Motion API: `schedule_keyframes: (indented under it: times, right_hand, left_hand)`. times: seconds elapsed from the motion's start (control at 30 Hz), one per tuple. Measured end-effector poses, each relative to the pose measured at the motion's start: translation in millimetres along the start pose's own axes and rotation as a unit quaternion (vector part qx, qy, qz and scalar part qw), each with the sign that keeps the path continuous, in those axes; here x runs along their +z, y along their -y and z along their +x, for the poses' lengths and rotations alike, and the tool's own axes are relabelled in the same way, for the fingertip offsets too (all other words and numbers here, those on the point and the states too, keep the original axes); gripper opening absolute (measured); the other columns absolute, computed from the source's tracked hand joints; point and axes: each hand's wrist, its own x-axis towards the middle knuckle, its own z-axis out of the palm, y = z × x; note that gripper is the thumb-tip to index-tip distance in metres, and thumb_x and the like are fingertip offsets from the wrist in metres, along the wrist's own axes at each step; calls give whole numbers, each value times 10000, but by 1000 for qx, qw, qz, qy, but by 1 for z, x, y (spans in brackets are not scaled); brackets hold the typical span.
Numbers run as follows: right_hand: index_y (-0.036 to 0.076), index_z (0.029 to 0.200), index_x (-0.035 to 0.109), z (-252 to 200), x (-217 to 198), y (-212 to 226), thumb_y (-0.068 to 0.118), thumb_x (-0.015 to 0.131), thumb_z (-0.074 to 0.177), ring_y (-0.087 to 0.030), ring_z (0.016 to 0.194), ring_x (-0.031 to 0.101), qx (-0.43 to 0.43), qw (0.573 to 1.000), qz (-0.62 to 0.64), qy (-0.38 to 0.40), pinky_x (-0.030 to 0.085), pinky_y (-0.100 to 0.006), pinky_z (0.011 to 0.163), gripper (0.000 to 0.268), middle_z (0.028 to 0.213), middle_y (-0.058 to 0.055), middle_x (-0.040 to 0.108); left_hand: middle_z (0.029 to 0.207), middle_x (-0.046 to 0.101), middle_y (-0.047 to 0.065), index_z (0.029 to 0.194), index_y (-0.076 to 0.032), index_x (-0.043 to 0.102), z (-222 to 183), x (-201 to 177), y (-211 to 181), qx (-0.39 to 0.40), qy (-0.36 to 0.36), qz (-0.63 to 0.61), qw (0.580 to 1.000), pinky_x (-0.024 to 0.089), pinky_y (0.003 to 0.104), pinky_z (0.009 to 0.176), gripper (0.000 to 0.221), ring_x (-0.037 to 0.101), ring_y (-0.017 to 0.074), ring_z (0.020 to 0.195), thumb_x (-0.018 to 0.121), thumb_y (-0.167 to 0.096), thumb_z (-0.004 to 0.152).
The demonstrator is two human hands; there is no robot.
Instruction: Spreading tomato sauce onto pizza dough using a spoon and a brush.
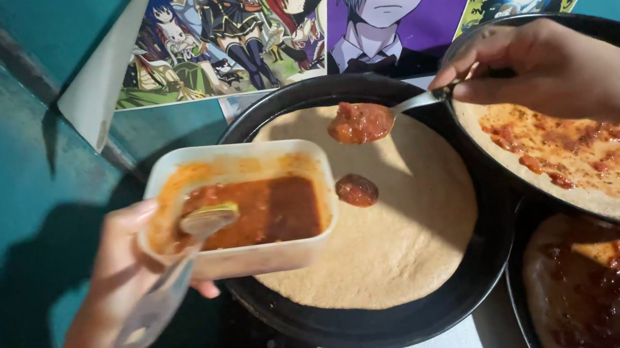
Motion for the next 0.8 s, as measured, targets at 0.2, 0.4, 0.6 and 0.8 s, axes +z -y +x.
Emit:
schedule_keyframes:
  times: [0.2, 0.4, 0.6, 0.8]
  right_hand:
    - [203, 1124, 790, -7, 39, -13, 244, 746, 881, -198, 790, 739, 59, 993, -106, 4, 582, -357, 717, 251, 975, -33, 779]
    - [157, 1116, 790, -28, 52, 1, 79, 700, 829, -200, 821, 676, -212, 948, -211, -111, 511, -395, 839, 311, 1079, -42, 727]
    - [154, 1141, 818, -38, 23, 27, 51, 727, 818, -164, 827, 639, -352, 832, -388, -184, 381, -432, 832, 351, 1100, -16, 705]
    - [168, 1143, 775, -31, -8, 69, 153, 728, 953, -98, 868, 610, -164, 935, -248, -191, 419, -323, 782, 196, 1046, -11, 689]
  left_hand:
    - [1182, 687, 329, 1374, 135, 547, -9, -47, -8, 40, 26, -57, 997, 657, 488, 547, 635, 729, 395, 892, 501, -380, 1004]
    - [1247, 670, 339, 1439, 124, 496, -12, -45, -8, 23, 85, -141, 986, 665, 537, 597, 684, 730, 423, 963, 535, -375, 972]
    - [1208, 703, 256, 1415, 65, 548, -18, -18, -3, 38, 3, -39, 999, 648, 476, 545, 677, 730, 355, 922, 478, -456, 989]
    - [1077, 717, 169, 1301, 26, 609, -17, 12, 0, 6, -61, 9, 998, 630, 425, 543, 628, 698, 275, 816, 443, -489, 982]
